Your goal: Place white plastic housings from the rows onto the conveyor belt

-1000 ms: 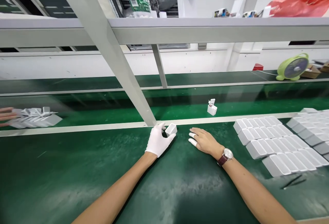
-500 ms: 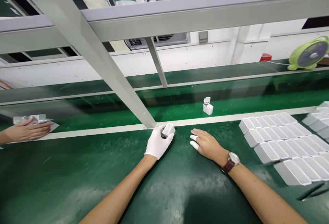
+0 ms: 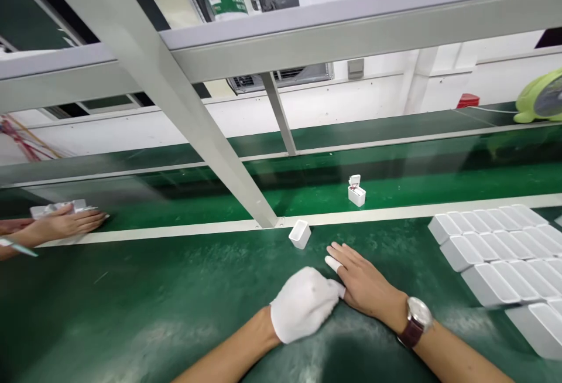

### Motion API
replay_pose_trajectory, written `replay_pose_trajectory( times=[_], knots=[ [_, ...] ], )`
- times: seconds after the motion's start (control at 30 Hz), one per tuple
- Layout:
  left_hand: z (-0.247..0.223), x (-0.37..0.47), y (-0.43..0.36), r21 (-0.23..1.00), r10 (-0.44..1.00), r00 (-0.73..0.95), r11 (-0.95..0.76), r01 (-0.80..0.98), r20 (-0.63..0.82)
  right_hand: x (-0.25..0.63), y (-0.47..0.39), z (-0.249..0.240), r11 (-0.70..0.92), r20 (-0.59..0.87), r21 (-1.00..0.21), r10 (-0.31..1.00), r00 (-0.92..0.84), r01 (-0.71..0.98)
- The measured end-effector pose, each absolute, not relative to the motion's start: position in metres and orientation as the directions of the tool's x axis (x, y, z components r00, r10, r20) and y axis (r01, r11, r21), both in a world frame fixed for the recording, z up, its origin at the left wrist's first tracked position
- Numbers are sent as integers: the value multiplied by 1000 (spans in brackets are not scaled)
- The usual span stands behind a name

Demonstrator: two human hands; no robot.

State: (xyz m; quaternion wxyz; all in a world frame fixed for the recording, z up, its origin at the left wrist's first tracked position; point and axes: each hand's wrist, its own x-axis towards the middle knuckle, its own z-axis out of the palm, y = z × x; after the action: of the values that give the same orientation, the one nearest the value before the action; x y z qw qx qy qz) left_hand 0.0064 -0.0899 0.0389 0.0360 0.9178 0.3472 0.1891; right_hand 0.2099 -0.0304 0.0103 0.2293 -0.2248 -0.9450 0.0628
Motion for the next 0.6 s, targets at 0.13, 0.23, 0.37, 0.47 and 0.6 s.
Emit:
replay_pose_trajectory(
  times=[0.13, 0.23, 0.37, 0.47, 0.6],
  knots=[
    [36, 9, -87, 121, 619, 761, -785, 608, 194, 209, -27, 6, 879, 417, -203, 476, -774, 431],
    [36, 4, -83, 165, 700, 697, -714, 681, 152, 211, -20, -2, 893, 425, -187, 449, -786, 410],
    [38, 5, -78, 178, 722, 689, -688, 703, 70, 217, -11, -15, 911, 451, -87, 396, -800, 402],
    [40, 6, -74, 243, 741, 672, -650, 720, -11, 221, -4, -27, 919, 467, 19, 341, -816, 395],
    [43, 5, -74, 334, 754, 656, -612, 717, -27, 229, 9, -49, 918, 451, 98, 303, -840, 383]
  ],
)
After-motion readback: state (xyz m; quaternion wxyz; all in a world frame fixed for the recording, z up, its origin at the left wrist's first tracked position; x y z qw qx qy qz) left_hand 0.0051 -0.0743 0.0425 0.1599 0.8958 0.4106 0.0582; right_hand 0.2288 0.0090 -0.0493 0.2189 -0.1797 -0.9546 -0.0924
